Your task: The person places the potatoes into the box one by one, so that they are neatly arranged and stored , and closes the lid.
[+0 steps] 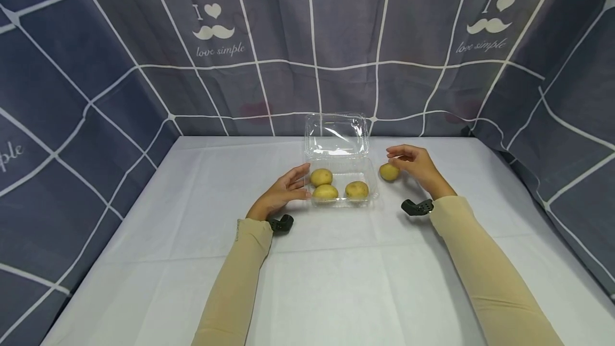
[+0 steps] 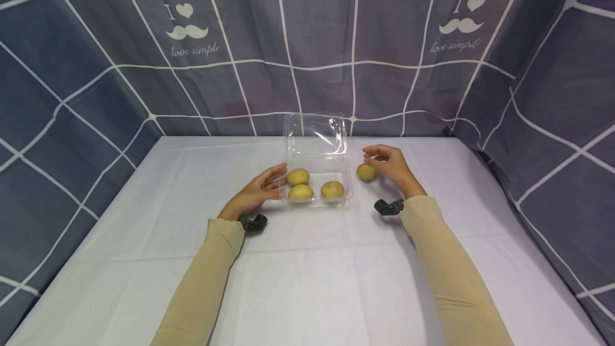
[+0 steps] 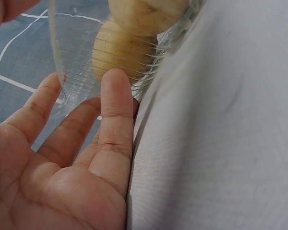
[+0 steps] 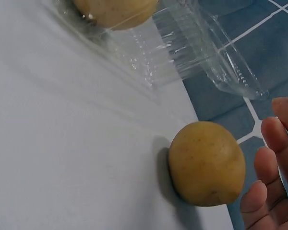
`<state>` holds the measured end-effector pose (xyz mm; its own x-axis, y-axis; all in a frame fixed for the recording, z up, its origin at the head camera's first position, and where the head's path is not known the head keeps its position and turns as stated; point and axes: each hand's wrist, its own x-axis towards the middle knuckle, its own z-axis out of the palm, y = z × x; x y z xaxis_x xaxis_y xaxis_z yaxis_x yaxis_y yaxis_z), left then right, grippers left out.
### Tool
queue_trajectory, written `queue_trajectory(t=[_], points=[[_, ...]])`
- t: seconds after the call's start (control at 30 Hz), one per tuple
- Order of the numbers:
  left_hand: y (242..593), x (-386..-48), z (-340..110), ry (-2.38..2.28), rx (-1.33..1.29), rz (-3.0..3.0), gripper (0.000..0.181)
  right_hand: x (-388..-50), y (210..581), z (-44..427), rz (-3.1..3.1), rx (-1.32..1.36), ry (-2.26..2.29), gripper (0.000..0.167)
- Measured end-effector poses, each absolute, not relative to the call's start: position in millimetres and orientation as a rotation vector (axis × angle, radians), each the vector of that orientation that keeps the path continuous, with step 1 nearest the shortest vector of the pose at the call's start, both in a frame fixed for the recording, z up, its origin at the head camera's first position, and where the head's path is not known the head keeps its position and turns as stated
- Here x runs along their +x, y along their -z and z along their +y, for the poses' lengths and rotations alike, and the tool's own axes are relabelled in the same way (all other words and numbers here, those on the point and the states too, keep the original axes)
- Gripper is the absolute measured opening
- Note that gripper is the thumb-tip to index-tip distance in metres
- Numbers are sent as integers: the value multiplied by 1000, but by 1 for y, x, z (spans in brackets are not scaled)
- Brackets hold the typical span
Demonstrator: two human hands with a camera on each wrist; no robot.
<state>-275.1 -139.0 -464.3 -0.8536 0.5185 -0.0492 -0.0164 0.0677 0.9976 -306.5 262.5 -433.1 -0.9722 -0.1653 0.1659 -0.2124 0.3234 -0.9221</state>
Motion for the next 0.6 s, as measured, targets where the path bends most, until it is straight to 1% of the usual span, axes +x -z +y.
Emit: queue_trajectory(t=[0.23, 0.43, 0.6], points=[[464, -275, -139, -1833, 494, 1959, 91, -302, 440, 268, -2605, 236, -1689, 45], [463, -274, -139, -1837, 487, 1956, 90, -302, 446, 270, -2589, 168, -1759, 50], [462, -274, -139, -1838, 490, 1956, 90, -302, 453, 273, -2592, 169, -1826, 54]])
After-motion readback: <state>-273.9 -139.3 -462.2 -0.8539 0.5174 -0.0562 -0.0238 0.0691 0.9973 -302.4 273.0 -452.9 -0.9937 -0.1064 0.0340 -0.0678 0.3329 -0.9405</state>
